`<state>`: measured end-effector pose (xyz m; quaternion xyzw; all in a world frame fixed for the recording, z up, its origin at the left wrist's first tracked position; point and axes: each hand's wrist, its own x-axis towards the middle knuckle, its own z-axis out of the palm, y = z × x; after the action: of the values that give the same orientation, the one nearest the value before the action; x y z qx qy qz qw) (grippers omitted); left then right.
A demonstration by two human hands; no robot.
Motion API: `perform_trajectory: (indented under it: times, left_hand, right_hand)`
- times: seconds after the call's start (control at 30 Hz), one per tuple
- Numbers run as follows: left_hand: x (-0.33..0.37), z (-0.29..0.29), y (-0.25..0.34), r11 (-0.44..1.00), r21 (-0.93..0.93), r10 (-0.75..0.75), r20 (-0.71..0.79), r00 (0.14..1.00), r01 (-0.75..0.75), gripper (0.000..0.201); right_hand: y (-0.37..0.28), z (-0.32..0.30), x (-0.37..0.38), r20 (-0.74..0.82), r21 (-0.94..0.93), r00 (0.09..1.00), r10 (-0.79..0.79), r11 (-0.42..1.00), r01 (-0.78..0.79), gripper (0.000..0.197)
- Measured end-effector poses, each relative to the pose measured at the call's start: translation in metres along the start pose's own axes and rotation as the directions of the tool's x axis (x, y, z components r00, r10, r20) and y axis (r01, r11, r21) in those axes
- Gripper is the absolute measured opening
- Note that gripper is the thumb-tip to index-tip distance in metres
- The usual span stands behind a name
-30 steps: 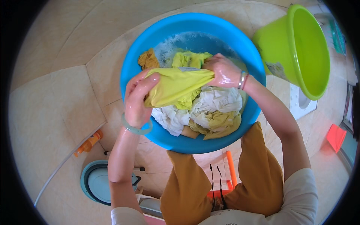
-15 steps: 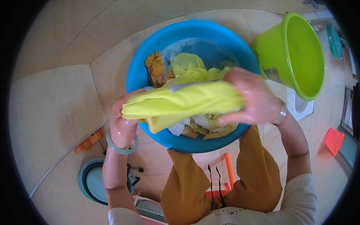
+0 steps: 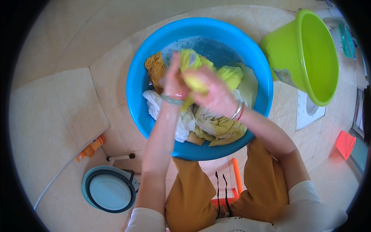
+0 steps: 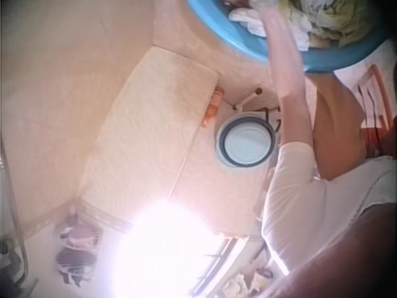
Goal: The person hand washes a load of clothes in a blue basin filled with soapy water. They repeatedly submerge, scrub, and wring out various garments, including white, yellow, and pink items, before placing them back into the basin.
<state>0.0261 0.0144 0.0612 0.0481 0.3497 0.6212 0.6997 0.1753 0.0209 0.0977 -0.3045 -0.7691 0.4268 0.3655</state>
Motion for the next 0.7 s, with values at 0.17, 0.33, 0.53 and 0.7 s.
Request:
perform_trajectory:
  times: [0.17,0.33,0.53,0.7]
  left_hand:
    - [0.004,-0.014,-0.037,0.946,-0.281,-0.14,0.095,0.986,0.162,0.037]
    - [-0.015,-0.005,-0.049,0.999,0.015,-0.04,-0.384,0.922,0.05,0.033]
    - [0.003,0.003,-0.068,0.992,-0.082,-0.127,-0.578,0.806,0.097,0.032]
    - [-0.016,-0.043,-0.061,0.996,-0.083,0.012,-0.046,0.999,-0.016,0.026]
  right_hand:
    - [-0.038,0.011,-0.02,0.282,-0.336,0.959,0.036,0.94,0.064,0.024]
    - [0.019,0.029,0.002,0.109,-0.441,0.982,-0.151,0.878,0.184,0.01]
    - [0.088,0.026,0.011,-0.016,-0.555,0.959,0.282,0.796,-0.243,0.015]
    - [-0.001,0.057,-0.012,0.094,-0.393,0.982,0.165,0.912,-0.116,0.02]
